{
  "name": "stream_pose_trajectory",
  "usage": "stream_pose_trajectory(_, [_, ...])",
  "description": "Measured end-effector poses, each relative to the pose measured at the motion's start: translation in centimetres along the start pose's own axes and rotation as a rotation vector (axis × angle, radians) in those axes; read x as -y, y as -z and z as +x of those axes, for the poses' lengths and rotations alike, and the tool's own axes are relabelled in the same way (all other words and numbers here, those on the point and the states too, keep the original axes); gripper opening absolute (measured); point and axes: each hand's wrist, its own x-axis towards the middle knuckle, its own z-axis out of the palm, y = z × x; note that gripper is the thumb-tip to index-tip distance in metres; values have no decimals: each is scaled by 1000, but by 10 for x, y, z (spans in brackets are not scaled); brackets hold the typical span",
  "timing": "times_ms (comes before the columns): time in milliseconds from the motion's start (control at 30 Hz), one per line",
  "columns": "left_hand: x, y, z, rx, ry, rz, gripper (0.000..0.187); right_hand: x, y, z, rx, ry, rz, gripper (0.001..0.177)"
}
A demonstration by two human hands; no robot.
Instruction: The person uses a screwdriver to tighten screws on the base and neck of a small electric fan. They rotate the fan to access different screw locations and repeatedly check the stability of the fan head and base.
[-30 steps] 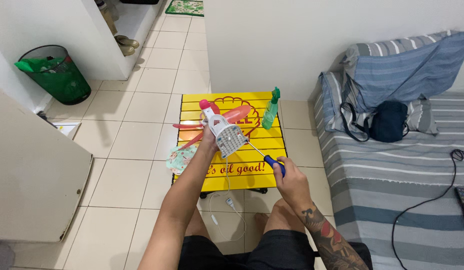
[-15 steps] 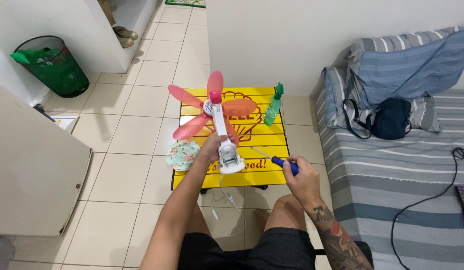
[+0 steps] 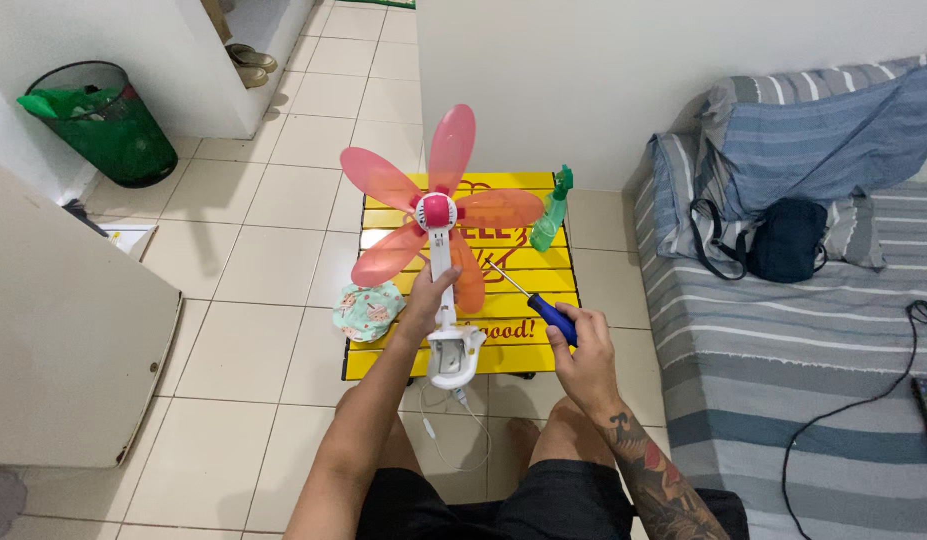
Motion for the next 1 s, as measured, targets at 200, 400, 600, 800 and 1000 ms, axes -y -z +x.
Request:
stream_pose_trajectory(200, [-34,-28,-24,-218,-218,494,50,14,-2,2,-26,41,27,33])
stream_pose_trajectory(400, [-51,-39,-44,-48,-147,275,36,24,0,9,28,35,13,33])
stream_pose_trajectory(600, [-38,-24,-50,177,62,-23,33,29,2,9,-19,104,8,32])
stream_pose_trajectory(800, [-33,-26,-57,221,27,166,35,32,2,7,-99,112,-52,32])
stream_pose_trajectory(1000, [-39,-35,-62,127,7,75,34,29,2,9,-160,177,-135,34])
